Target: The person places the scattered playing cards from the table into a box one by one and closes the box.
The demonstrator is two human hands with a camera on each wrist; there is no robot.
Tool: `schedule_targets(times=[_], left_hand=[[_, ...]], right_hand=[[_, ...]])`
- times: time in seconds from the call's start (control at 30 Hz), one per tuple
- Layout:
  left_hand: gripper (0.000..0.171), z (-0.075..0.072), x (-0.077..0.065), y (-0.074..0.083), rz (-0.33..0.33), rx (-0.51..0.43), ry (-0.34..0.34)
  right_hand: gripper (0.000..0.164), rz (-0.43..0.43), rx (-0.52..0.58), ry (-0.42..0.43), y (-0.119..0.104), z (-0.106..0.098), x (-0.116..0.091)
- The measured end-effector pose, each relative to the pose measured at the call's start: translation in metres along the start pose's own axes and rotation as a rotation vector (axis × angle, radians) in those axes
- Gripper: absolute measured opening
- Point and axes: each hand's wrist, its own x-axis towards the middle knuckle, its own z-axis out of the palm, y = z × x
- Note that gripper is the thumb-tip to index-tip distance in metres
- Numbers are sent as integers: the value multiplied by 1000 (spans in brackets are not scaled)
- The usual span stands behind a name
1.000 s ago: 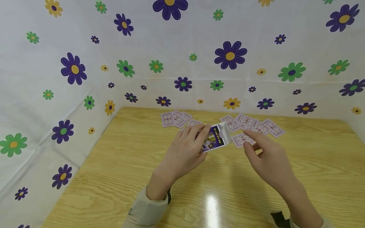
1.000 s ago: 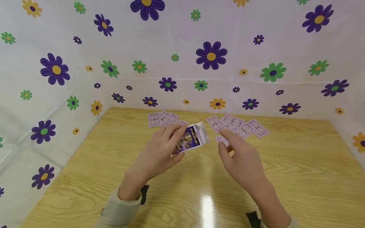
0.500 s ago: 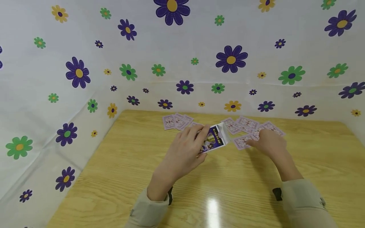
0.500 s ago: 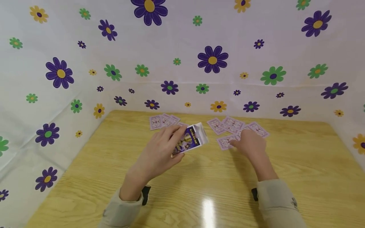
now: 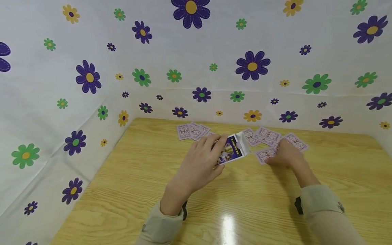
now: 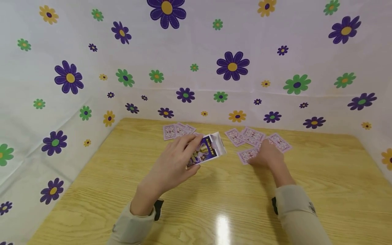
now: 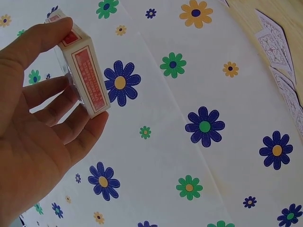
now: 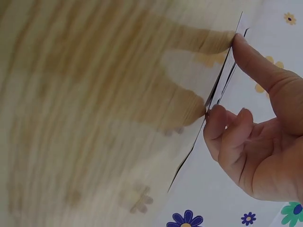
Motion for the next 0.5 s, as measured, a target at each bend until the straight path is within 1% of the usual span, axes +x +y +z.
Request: schedule_targets(times=[0.13, 0.33, 0.4, 0.5], left_hand=[[70, 0, 1, 1, 2, 5, -4], [70, 2, 1, 1, 4, 11, -18], [70, 2, 1, 1, 4, 12, -22], [70, 3, 2, 2, 3, 14, -27]], right_hand=[[63, 19, 36, -23, 6, -3, -5], [83, 37, 58, -53, 13, -6, -13], [84, 34, 72, -52, 14, -6, -15], [83, 44, 75, -38, 15, -5, -18]])
